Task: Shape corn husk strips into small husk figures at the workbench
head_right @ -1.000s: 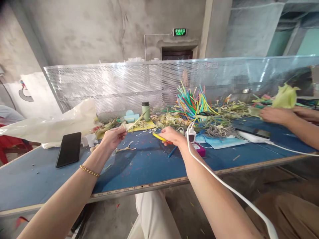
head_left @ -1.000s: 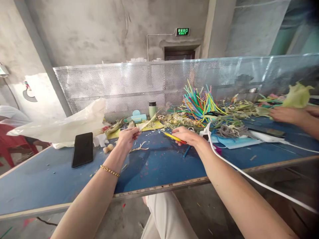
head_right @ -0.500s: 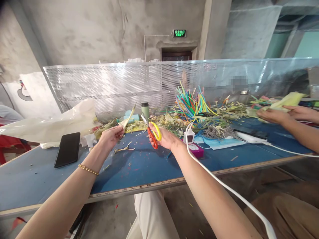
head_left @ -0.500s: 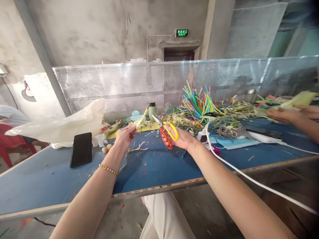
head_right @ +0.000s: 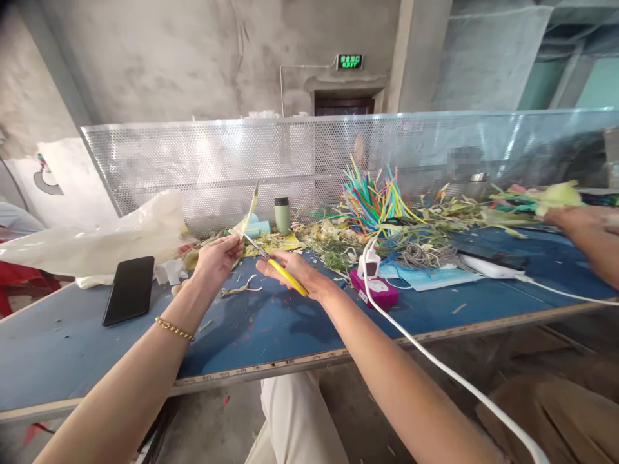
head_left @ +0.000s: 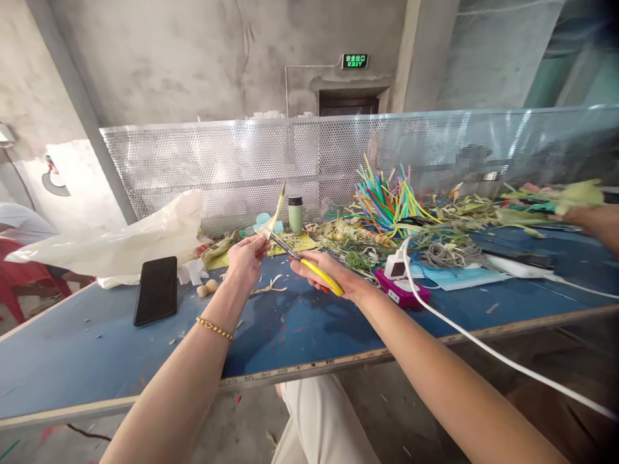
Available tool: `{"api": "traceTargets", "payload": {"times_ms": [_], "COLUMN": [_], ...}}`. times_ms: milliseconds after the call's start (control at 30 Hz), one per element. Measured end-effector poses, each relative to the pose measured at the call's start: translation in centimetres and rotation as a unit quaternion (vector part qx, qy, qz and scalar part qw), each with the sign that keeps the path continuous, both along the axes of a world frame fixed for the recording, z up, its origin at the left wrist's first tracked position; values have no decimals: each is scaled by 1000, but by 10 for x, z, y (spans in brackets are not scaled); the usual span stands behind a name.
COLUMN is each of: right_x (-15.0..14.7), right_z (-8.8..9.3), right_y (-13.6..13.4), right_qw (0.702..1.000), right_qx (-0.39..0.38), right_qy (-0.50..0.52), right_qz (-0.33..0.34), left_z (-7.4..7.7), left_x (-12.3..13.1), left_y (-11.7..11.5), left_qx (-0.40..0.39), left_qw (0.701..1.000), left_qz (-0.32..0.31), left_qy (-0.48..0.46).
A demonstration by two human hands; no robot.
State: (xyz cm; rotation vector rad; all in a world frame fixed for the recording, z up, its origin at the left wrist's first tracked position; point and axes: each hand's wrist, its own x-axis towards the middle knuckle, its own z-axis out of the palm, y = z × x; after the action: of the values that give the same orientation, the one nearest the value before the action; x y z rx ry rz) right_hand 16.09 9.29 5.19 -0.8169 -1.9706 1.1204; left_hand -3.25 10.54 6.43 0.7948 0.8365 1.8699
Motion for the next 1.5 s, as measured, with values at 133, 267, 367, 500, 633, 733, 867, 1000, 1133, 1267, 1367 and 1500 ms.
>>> {"api": "traceTargets", "payload": {"times_ms": [133, 267, 367, 500, 633, 733, 867, 1000, 1133, 1267, 1367, 1500], "right_x": [-2, -4, -5, -6, -6, -7, -7, -7, -8, -7, -6, -7], "right_z": [-8, -14, -16, -17, -15, -12, -10, -11, -12, -14, -15, -13], "right_y": [8, 12, 14, 14, 11, 7, 4, 5, 6, 9, 10, 8], "right_qw": [1000, 999, 999, 999, 999, 998, 998, 999, 998, 997, 996, 997], "right_qx": [19, 27, 24, 22, 4, -17, -31, 6, 45, 62, 69, 58], "right_qy": [6, 20, 26, 29, 36, 43, 44, 34, 33, 31, 33, 45], "right_qz": [10, -7, -19, -33, -37, -41, -39, -35, -36, -42, -40, -30], "left_z": [0, -1, -1, -2, -3, -3, -2, 2, 2, 0, 0, 1], "left_x": [4, 8, 10, 11, 10, 10, 9, 7, 6, 7, 8, 8], "left_y": [-3, -6, -8, -7, -6, -5, -5, -5, -5, -5, -6, -6], "left_qx": [4, 6, 4, -5, -5, -6, -12, -40, -43, -17, -12, -16], "left_qw": [999, 999, 998, 998, 998, 997, 997, 997, 995, 993, 993, 994], "left_qz": [-26, -46, -55, -62, -68, -69, -71, -67, -79, -97, -97, -86], "left_qy": [21, 19, 17, 14, 13, 11, 11, 19, 38, 62, 71, 70]}}
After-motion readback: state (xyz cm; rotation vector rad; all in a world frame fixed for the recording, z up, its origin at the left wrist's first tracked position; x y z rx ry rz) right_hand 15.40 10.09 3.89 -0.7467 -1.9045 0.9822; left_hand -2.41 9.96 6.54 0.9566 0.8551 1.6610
